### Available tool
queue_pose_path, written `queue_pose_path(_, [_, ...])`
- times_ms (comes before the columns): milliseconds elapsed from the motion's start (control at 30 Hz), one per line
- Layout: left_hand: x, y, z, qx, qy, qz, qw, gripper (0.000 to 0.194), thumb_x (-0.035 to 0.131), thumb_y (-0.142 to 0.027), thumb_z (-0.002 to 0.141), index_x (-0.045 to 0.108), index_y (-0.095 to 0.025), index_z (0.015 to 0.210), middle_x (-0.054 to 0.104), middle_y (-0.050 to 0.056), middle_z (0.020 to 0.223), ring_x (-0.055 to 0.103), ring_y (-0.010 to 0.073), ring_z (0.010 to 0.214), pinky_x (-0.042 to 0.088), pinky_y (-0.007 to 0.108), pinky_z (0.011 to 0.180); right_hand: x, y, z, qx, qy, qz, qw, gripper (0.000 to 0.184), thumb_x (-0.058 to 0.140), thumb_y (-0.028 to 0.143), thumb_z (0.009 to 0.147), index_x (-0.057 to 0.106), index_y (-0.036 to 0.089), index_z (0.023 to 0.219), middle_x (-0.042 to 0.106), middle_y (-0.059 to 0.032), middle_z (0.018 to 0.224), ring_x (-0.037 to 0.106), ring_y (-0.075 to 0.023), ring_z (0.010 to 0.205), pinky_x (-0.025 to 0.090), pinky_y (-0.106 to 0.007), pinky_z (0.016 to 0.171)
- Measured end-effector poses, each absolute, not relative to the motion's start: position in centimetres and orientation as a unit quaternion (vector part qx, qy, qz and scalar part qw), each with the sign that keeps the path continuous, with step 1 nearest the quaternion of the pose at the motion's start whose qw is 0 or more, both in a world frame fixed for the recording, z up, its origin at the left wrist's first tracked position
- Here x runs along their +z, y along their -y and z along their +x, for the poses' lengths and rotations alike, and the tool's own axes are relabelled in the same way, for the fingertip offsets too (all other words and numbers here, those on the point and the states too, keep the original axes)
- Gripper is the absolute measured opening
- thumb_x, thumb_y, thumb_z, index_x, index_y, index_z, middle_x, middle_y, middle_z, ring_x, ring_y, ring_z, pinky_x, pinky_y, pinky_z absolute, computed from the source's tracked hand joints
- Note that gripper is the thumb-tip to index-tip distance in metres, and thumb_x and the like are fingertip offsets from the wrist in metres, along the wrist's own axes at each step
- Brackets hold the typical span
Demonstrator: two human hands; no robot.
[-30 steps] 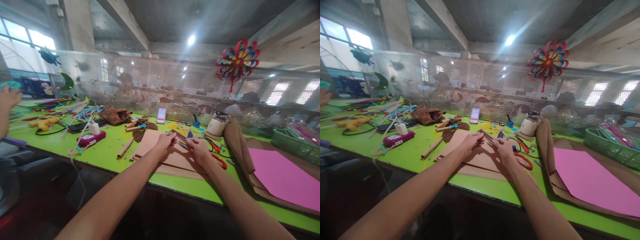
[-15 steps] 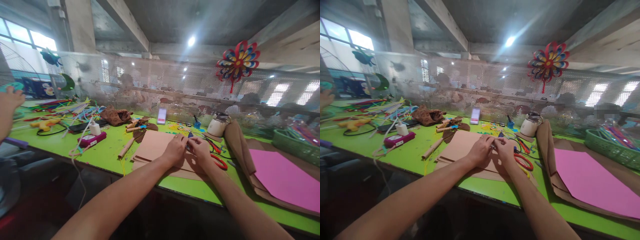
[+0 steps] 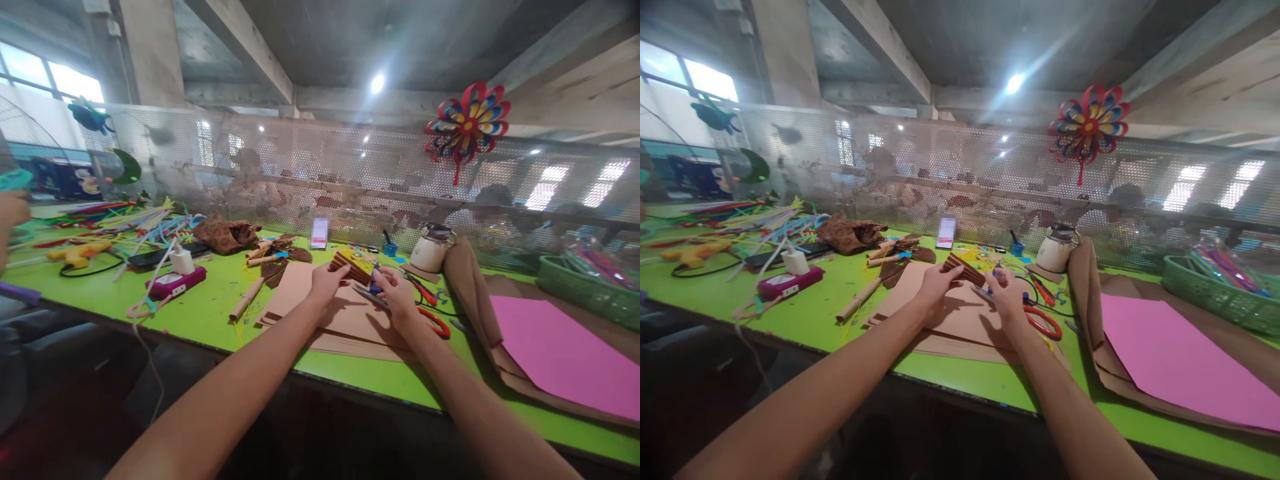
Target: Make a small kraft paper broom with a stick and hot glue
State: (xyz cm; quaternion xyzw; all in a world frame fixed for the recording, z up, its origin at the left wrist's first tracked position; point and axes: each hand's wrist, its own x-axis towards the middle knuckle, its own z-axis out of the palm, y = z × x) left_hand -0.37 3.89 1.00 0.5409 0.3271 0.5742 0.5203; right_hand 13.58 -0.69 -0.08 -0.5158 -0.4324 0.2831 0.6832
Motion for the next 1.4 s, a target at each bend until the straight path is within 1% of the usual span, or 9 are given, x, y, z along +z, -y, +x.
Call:
queue_pose_path(133, [1.2, -3.5, -0.5, 0.536, -0.234, 0.450, 0.675, 0.017, 0.069, -0.017, 0.067, 0.066, -0.010, 0.082, 0.067, 0.009, 0.089, 0.062, 0.0133, 0.073, 0.050, 0.023, 0.065, -0.4, 0.8, 13.4, 0.425, 0.435, -0.444, 0.658, 0.036, 0.074, 0.039, 0.059, 0.065, 0.017, 0.086, 0.064, -0.0026, 0.075, 0.058, -0.0140, 0.065, 0.048, -0.025, 0.054])
queue_pose_path(267, [1.3, -3.0, -0.4, 0.504, -0.215, 0.456, 0.701, 0.021, 0.071, -0.012, 0.063, 0.066, -0.010, 0.083, 0.068, 0.008, 0.086, 0.062, 0.0121, 0.072, 0.049, 0.022, 0.067, -0.1, 1.1, 13.5, 0.425, 0.426, -0.391, 0.697, 0.028, 0.075, 0.031, 0.059, 0.066, 0.018, 0.082, 0.067, -0.0028, 0.082, 0.059, -0.0131, 0.067, 0.050, -0.025, 0.059])
queue_pose_path(500, [1.0, -2.8, -0.3, 0.477, -0.185, 0.519, 0.685, 0.037, 0.075, -0.013, 0.057, 0.067, -0.010, 0.093, 0.068, 0.010, 0.092, 0.062, 0.0146, 0.076, 0.048, 0.025, 0.070, 0.1, 0.7, 14.4, 0.398, 0.422, -0.379, 0.721, 0.023, 0.076, 0.033, 0.058, 0.064, 0.017, 0.070, 0.066, -0.0015, 0.074, 0.060, -0.0142, 0.066, 0.049, -0.026, 0.057])
queue_pose_path(633, [0.6, -3.0, -0.3, 0.445, -0.199, 0.550, 0.679, 0.041, 0.076, -0.017, 0.056, 0.067, -0.011, 0.096, 0.067, 0.011, 0.094, 0.060, 0.0118, 0.069, 0.044, 0.022, 0.061, 0.1, 0.4, 14.7, 0.367, 0.413, -0.394, 0.735, 0.027, 0.075, 0.037, 0.057, 0.065, 0.016, 0.073, 0.065, 0.0001, 0.070, 0.057, -0.0124, 0.059, 0.045, -0.025, 0.052])
queue_pose_path(767, [0.7, -3.2, -0.6, 0.416, -0.213, 0.576, 0.671, 0.042, 0.078, -0.019, 0.053, 0.068, -0.011, 0.093, 0.067, 0.010, 0.090, 0.059, 0.0116, 0.067, 0.043, 0.023, 0.064, 0.1, 0.4, 14.7, 0.335, 0.420, -0.412, 0.736, 0.030, 0.073, 0.040, 0.059, 0.066, 0.016, 0.076, 0.064, 0.0009, 0.068, 0.054, -0.0109, 0.055, 0.042, -0.024, 0.050])
queue_pose_path(900, [1.3, -3.3, -1.2, 0.386, -0.233, 0.621, 0.641, 0.038, 0.072, -0.036, 0.063, 0.069, -0.012, 0.093, 0.068, 0.010, 0.087, 0.059, 0.0126, 0.069, 0.041, 0.022, 0.062, 0.2, 0.7, 14.5, 0.299, 0.448, -0.430, 0.725, 0.028, 0.072, 0.041, 0.059, 0.065, 0.016, 0.070, 0.059, 0.0033, 0.057, 0.046, -0.0088, 0.046, 0.036, -0.023, 0.044])
queue_pose_path(1000, [1.7, -3.4, -1.3, 0.416, -0.261, 0.637, 0.594, 0.037, 0.066, -0.043, 0.067, 0.071, -0.011, 0.084, 0.068, 0.009, 0.079, 0.058, 0.0138, 0.065, 0.041, 0.024, 0.061, 0.2, 0.9, 14.3, 0.286, 0.479, -0.432, 0.709, 0.026, 0.071, 0.040, 0.063, 0.063, 0.015, 0.065, 0.053, 0.0049, 0.049, 0.040, -0.0070, 0.042, 0.033, -0.022, 0.043])
queue_pose_path(1200, [2.0, -3.2, -0.8, 0.426, -0.267, 0.712, 0.490, 0.021, 0.069, -0.033, 0.061, 0.073, -0.015, 0.073, 0.069, 0.004, 0.069, 0.058, 0.0183, 0.069, 0.044, 0.026, 0.063, -0.2, 0.9, 14.0, 0.419, 0.449, -0.391, 0.685, 0.031, 0.078, 0.033, 0.054, 0.063, 0.017, 0.076, 0.066, -0.0008, 0.073, 0.061, -0.0149, 0.065, 0.049, -0.029, 0.061])
queue_pose_path(1400, [1.8, -3.4, -0.8, 0.448, -0.307, 0.684, 0.487, 0.016, 0.064, -0.029, 0.066, 0.071, -0.015, 0.067, 0.064, 0.002, 0.059, 0.055, 0.0159, 0.059, 0.042, 0.025, 0.055, 0.0, 1.6, 13.1, 0.456, 0.464, -0.386, 0.654, 0.044, 0.080, 0.027, 0.052, 0.061, 0.020, 0.092, 0.068, -0.0014, 0.080, 0.062, -0.0154, 0.069, 0.048, -0.027, 0.062])
